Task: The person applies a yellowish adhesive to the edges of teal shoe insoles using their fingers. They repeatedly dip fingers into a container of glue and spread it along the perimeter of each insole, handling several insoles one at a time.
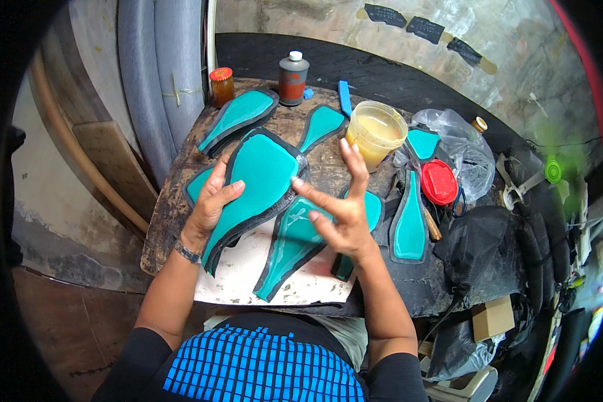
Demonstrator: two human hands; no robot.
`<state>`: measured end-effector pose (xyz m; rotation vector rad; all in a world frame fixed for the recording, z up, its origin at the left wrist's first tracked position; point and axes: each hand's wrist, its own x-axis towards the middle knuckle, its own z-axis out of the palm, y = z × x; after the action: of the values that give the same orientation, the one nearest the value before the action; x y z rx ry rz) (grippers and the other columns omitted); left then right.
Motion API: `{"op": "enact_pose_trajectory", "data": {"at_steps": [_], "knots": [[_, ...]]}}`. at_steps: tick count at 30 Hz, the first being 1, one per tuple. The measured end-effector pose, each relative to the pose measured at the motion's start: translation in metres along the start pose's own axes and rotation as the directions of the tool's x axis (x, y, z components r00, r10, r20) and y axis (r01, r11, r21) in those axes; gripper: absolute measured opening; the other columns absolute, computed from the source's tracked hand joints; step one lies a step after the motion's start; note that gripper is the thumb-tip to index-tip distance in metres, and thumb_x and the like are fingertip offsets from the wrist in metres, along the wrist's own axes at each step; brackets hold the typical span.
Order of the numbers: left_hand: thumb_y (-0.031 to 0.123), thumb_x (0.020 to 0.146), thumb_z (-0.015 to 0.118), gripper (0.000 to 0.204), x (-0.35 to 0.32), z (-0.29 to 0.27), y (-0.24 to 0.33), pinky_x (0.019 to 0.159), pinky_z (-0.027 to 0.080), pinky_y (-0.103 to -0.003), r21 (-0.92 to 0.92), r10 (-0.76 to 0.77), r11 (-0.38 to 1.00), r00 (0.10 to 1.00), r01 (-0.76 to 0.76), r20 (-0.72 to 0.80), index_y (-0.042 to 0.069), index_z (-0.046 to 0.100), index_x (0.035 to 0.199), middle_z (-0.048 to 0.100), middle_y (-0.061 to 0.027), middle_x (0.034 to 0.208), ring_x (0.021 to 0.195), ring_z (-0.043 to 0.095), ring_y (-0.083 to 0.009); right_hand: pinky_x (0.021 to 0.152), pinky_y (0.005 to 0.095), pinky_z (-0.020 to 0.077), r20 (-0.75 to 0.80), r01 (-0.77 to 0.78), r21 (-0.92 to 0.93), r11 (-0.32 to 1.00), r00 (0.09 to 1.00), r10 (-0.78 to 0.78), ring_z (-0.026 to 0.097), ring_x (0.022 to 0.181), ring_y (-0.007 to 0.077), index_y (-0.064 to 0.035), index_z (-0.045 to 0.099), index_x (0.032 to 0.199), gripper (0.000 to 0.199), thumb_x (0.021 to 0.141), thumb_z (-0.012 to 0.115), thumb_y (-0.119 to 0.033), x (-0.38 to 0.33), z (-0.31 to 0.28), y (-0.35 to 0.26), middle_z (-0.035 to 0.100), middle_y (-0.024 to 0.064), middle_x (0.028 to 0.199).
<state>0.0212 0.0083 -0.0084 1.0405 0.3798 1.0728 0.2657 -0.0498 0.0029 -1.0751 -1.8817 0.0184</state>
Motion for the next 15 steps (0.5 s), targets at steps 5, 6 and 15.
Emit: {"op": "enact_pose_trajectory", "data": {"at_steps": [5, 6, 15], "knots": [[0.01, 0.092, 0.061, 0.057, 0.001, -0.001, 0.003, 0.101, 0.044, -0.031, 0.052, -0.019, 0.998, 1.0, 0.018, 0.019, 0.003, 0.035, 0.143, 0.054, -0.0105, 0.13, 0.118, 0.053, -0.0164, 0.118, 0.055, 0.0041, 0.138, 0.202, 0.206, 0.957, 0.963, -0.233, 0.018, 0.144, 0.0405, -0.0217, 0.079, 0.102, 0.035, 0.074, 0.063, -0.036, 0.01, 0.003, -0.017, 0.029, 0.0237, 0.151], [0.01, 0.092, 0.061, 0.059, 0.001, 0.0, 0.003, 0.101, 0.045, -0.031, 0.092, -0.033, 0.995, 0.998, 0.029, 0.044, 0.003, 0.034, 0.143, 0.054, -0.011, 0.131, 0.118, 0.054, -0.0168, 0.117, 0.0551, 0.0104, 0.045, 0.189, 0.263, 0.946, 0.977, -0.208, 0.023, 0.143, 0.0383, -0.0168, 0.076, 0.109, 0.038, 0.08, 0.061, -0.037, 0.017, 0.0, -0.015, 0.03, 0.0223, 0.151], [0.058, 0.099, 0.036, 0.073, -0.002, -0.021, -0.003, 0.098, 0.049, -0.041, -0.461, -0.208, 0.836, 0.95, 0.297, 0.234, -0.001, 0.04, 0.142, 0.059, -0.0212, 0.126, 0.115, 0.059, -0.0276, 0.072, 0.0208, 0.0385, 0.416, -0.58, 0.684, 0.442, 0.808, 0.417, 0.044, 0.077, 0.006, -0.0186, 0.023, 0.154, 0.096, 0.072, 0.065, 0.009, 0.068, -0.002, -0.004, 0.049, 0.0011, 0.093]]}}
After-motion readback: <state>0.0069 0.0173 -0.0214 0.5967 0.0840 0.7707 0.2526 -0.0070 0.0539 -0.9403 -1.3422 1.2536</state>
